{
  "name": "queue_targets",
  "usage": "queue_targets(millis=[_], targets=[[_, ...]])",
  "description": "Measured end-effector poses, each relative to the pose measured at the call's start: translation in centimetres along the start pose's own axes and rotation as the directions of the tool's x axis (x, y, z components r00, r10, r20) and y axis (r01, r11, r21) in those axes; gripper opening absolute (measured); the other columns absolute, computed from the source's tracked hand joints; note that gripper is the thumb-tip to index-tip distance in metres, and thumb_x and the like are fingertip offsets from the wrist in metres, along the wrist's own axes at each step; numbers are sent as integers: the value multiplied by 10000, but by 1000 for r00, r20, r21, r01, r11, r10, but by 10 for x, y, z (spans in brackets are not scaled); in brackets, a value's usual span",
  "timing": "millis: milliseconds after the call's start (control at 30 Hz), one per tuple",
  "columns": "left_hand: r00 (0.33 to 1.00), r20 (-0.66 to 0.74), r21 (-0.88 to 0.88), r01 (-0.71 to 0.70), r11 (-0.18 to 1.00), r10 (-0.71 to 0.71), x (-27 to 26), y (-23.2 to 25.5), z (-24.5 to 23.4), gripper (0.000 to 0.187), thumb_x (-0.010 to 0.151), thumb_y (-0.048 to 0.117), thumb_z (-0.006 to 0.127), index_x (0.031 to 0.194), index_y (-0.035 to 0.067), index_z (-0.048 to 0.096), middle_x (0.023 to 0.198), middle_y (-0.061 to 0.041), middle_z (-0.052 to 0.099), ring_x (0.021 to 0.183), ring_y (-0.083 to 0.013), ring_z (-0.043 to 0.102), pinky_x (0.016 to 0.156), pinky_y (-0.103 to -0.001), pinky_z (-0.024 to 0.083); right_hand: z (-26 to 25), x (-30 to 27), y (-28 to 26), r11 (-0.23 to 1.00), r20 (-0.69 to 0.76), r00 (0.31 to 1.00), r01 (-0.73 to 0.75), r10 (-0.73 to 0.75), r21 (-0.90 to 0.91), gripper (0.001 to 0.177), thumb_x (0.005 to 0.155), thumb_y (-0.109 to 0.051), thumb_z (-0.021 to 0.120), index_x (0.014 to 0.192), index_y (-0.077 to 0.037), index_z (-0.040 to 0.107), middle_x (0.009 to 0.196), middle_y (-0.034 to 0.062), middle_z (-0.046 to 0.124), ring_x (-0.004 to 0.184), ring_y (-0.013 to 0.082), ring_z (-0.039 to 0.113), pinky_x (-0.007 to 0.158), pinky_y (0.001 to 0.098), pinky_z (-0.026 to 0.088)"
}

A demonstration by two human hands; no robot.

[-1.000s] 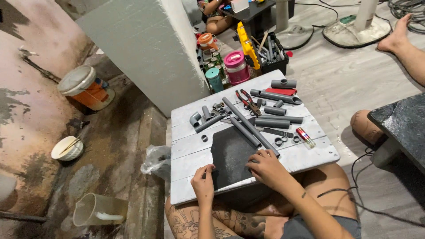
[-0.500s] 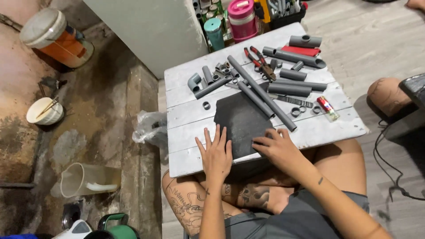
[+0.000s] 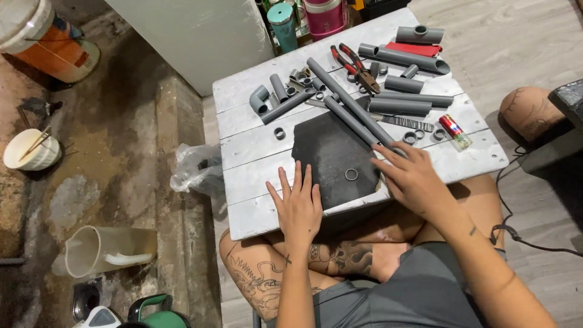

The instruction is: The person is sanding a small PVC ring on a piece of sandpaper and then organizing and inspecting various PVC pipes and fittings on a white wooden surface.

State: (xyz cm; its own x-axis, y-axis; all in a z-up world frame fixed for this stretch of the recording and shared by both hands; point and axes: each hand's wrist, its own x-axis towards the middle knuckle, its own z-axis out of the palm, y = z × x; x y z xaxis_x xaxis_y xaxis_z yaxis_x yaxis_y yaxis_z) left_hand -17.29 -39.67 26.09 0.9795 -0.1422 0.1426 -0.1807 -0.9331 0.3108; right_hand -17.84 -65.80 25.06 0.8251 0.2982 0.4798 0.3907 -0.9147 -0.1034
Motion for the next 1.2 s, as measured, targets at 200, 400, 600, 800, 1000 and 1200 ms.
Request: queue_targets(millis=[200,400,600,800,1000,1200], targets=[[1000,1,-3,-5,1000,5,0,-1,1,490,1066,346,362,1497,165,512,1612,-76,405,1527,-382,222,1186,-665,-38,8,-10,-38,988,107,983,153,-151,-14,529,958,-530,559,1401,-241,583,1497,-29,575,1465,298,423,1099,497,354],[1000,-12,6,-6,1000,6,-1,-1,2,504,1072,350,363,1505,131,497,1617,-83,399,1528,-379,223,1187,-658,-33,27,-15,-35,988,185,976,128,-110,-88,637,973,-604,480,1486,-226,493,1566,-30,493,1530,338,329,1172,587,265],[1000,-22,10,-10,1000,10,-1,-2,6,502,1071,346,366,1505,126,494,1615,-83,401,1531,-369,219,1191,-650,-40,16,-33,-45,985,180,978,128,-105,-119,688,961,-659,423,1503,-238,475,1558,-12,501,1539,349,326,1176,625,271],[1000,2,3,-2,1000,2,-1,-1,2,512,1074,350,344,1510,120,483,1626,-85,379,1535,-368,205,1184,-653,-55,30,5,-52,980,168,973,175,-157,-99,645,996,-631,396,1458,-204,539,1494,38,571,1506,327,379,1179,606,253],[1000,-7,10,-10,1000,10,0,-2,4,510,1071,340,358,1514,119,479,1621,-86,389,1530,-376,213,1183,-660,-48,6,-6,-50,987,189,980,91,-64,-136,571,973,-524,501,1382,-139,603,1416,77,633,1489,335,426,1202,592,261],[1000,-8,6,-3,1000,3,0,-3,7,512,1070,355,354,1518,137,472,1622,-75,385,1532,-367,208,1185,-663,-43,9,-17,-42,997,193,978,75,-80,37,666,949,-507,555,1460,-83,510,1526,103,532,1497,335,389,1205,621,233]])
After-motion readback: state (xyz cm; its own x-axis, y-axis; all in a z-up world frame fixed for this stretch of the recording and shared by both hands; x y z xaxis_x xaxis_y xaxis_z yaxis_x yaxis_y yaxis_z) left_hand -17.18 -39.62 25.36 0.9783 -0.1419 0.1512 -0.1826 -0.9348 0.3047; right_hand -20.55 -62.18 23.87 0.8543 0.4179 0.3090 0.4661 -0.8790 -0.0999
